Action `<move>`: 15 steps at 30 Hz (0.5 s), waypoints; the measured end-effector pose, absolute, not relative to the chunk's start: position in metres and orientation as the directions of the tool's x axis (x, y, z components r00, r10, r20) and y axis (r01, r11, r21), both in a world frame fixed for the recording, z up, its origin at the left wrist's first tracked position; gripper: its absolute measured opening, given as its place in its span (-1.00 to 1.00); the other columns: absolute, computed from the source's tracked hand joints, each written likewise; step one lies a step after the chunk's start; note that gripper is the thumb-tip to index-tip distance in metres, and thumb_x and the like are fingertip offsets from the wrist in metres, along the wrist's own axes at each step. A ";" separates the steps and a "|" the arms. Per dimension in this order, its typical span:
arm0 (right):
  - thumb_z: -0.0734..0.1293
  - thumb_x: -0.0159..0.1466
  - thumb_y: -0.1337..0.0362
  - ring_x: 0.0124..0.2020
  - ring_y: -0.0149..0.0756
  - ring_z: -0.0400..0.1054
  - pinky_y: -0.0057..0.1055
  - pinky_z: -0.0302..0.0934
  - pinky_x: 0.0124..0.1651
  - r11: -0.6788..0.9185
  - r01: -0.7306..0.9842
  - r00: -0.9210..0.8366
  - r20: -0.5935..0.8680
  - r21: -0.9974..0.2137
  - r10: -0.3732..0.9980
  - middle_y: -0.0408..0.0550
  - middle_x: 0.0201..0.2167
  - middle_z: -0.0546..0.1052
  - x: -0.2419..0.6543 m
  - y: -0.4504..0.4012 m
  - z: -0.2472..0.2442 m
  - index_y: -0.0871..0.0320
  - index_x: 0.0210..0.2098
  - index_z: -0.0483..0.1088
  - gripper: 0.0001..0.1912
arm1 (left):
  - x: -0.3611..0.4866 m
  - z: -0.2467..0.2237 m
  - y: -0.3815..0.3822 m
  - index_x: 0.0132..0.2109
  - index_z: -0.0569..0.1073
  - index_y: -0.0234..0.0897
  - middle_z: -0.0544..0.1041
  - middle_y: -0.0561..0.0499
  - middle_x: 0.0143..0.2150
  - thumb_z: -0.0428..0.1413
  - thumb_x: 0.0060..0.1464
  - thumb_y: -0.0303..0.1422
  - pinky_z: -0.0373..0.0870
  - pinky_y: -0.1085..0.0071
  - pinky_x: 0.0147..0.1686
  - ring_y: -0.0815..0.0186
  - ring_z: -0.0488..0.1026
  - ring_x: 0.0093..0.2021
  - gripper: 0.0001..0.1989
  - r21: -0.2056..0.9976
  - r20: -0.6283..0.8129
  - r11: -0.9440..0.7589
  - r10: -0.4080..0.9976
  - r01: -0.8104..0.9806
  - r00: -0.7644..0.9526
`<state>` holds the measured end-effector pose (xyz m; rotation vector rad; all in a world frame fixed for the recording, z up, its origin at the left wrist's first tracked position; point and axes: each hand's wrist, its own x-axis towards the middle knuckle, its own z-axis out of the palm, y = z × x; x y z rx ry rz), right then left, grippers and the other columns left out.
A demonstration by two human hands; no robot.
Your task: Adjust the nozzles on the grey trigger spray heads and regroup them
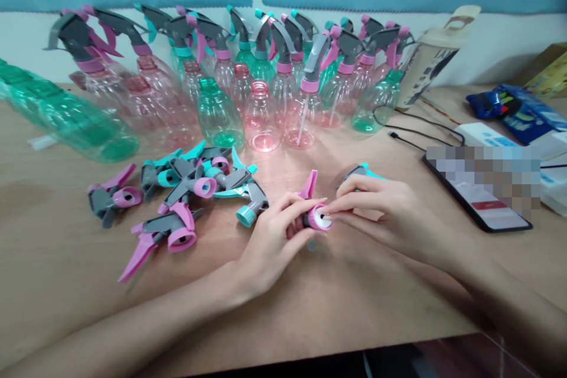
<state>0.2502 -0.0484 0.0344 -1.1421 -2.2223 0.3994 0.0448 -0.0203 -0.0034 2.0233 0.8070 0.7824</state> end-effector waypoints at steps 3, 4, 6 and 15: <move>0.21 0.31 0.36 -0.48 -0.46 0.27 -0.51 0.16 -0.45 0.592 0.633 -0.469 0.361 -0.499 0.806 -0.06 -0.38 0.41 0.251 -0.048 0.035 0.13 -0.25 0.53 -0.77 | 0.045 -0.004 -0.020 0.05 0.40 -0.17 0.34 0.08 -0.23 0.13 0.09 -0.57 0.34 0.52 -0.41 0.46 0.31 -0.39 -0.61 0.847 0.235 -0.466 0.758 0.254 0.608; 0.21 0.32 0.36 -0.47 -0.46 0.28 -0.52 0.16 -0.45 0.585 0.634 -0.465 0.355 -0.505 0.811 -0.05 -0.37 0.42 0.251 -0.048 0.035 0.13 -0.24 0.53 -0.77 | 0.045 -0.004 -0.020 0.05 0.40 -0.17 0.34 0.08 -0.23 0.13 0.09 -0.57 0.33 0.52 -0.41 0.47 0.31 -0.39 -0.62 0.849 0.233 -0.463 0.760 0.254 0.607; 0.22 0.31 0.34 -0.44 -0.45 0.31 -0.52 0.17 -0.44 0.572 0.632 -0.456 0.346 -0.523 0.820 -0.04 -0.36 0.43 0.253 -0.046 0.035 0.14 -0.23 0.53 -0.77 | 0.045 -0.004 -0.020 0.04 0.40 -0.18 0.34 0.08 -0.23 0.13 0.09 -0.58 0.33 0.52 -0.42 0.47 0.31 -0.40 -0.62 0.852 0.230 -0.458 0.763 0.254 0.605; 0.24 0.27 0.41 -0.40 -0.43 0.34 -0.53 0.18 -0.42 0.611 0.663 -0.514 0.330 -0.433 0.792 -0.08 -0.35 0.45 0.254 -0.047 0.035 0.10 -0.27 0.51 -0.79 | 0.045 -0.004 -0.021 0.03 0.42 -0.18 0.35 0.08 -0.24 0.13 0.08 -0.60 0.35 0.52 -0.40 0.47 0.29 -0.41 -0.61 0.841 0.255 -0.479 0.760 0.250 0.598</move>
